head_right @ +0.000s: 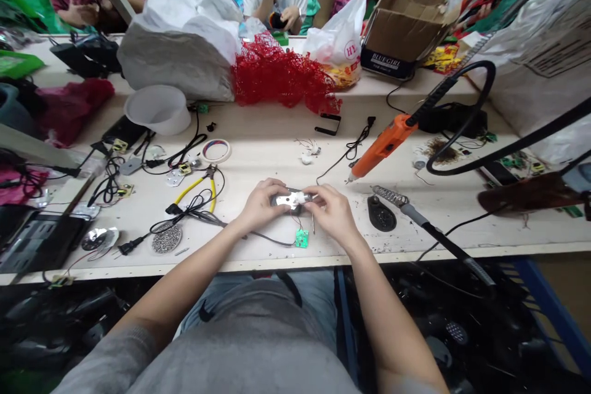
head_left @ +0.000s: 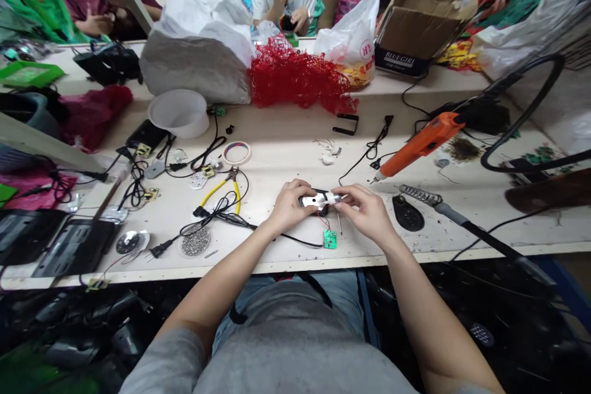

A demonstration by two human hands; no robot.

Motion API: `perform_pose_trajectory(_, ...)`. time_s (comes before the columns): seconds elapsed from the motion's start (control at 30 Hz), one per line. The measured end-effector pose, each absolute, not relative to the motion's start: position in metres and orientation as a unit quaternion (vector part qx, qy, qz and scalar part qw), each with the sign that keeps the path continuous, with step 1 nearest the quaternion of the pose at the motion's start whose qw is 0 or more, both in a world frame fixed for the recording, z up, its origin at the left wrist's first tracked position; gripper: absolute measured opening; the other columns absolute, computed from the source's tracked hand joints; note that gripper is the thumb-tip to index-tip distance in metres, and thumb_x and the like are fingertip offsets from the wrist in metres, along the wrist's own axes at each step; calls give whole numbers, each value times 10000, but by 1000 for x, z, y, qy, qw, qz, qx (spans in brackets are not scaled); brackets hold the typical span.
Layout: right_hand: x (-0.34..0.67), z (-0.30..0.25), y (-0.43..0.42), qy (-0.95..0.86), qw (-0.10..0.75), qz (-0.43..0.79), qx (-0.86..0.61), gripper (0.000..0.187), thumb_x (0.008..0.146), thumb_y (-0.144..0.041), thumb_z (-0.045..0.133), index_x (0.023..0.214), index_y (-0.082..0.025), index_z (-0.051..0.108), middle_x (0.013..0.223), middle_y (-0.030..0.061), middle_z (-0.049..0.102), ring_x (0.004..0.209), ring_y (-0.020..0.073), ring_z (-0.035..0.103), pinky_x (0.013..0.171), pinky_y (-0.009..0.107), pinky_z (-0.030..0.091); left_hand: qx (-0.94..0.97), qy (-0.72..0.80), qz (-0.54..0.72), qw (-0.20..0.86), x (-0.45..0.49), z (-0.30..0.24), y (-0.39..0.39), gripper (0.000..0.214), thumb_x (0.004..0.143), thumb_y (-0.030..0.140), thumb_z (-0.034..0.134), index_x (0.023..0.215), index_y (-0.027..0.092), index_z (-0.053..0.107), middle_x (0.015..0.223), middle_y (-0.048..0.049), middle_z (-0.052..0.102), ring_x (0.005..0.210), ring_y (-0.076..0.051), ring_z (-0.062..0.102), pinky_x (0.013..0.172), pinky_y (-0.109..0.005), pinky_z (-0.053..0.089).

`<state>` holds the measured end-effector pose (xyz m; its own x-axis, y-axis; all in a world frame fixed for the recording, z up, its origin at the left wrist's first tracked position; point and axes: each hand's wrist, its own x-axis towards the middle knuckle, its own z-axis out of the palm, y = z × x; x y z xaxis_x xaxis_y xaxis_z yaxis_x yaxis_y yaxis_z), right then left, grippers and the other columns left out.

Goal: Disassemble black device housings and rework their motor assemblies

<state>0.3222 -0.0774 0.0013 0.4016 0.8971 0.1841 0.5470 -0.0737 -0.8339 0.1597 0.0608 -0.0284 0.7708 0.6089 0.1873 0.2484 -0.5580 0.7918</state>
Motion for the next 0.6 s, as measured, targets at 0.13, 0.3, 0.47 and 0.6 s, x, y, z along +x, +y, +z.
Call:
perform_pose_trajectory(0.13, 332, -13, -59, -528, 446, 233, -685, 234, 791, -216, 633, 1008, -220, 717, 930, 33, 701, 732, 167, 685, 727, 319, 557, 842, 272, 234, 403, 156, -31, 60, 481, 674, 195, 819, 1128, 210, 661, 1126, -57, 693, 1072, -257, 638, 953, -423, 511)
perform_pose_trajectory(0.3, 329, -16, -52, -554, 434, 218, -676, 224, 817, -185, 614, 1011, -228, 717, 953, 37, 686, 746, 168, 661, 736, 326, 545, 846, 270, 245, 388, 153, -37, 57, 555, 687, 207, 799, 1206, 207, 601, 1188, -73, 683, 1119, -270, 635, 982, -440, 511)
perform_pose_trajectory(0.47, 321, 2, -49, -666, 347, 150, -643, 293, 886, -86, 494, 1062, -220, 685, 988, 63, 657, 915, 201, 648, 832, 338, 531, 839, 276, 260, 391, 154, -43, 54, 588, 694, 235, 795, 1233, 189, 566, 1185, -86, 679, 1117, -273, 640, 987, -452, 513)
perform_pose_trajectory(0.6, 310, 15, -45, -720, 192, 91, -661, 333, 876, -24, 456, 1078, -180, 669, 946, 74, 605, 784, 180, 598, 718, 296, 505, 848, 269, 259, 376, 154, -43, 53, 582, 705, 245, 791, 1236, 189, 560, 1222, -96, 662, 1145, -282, 626, 1006, -462, 498)
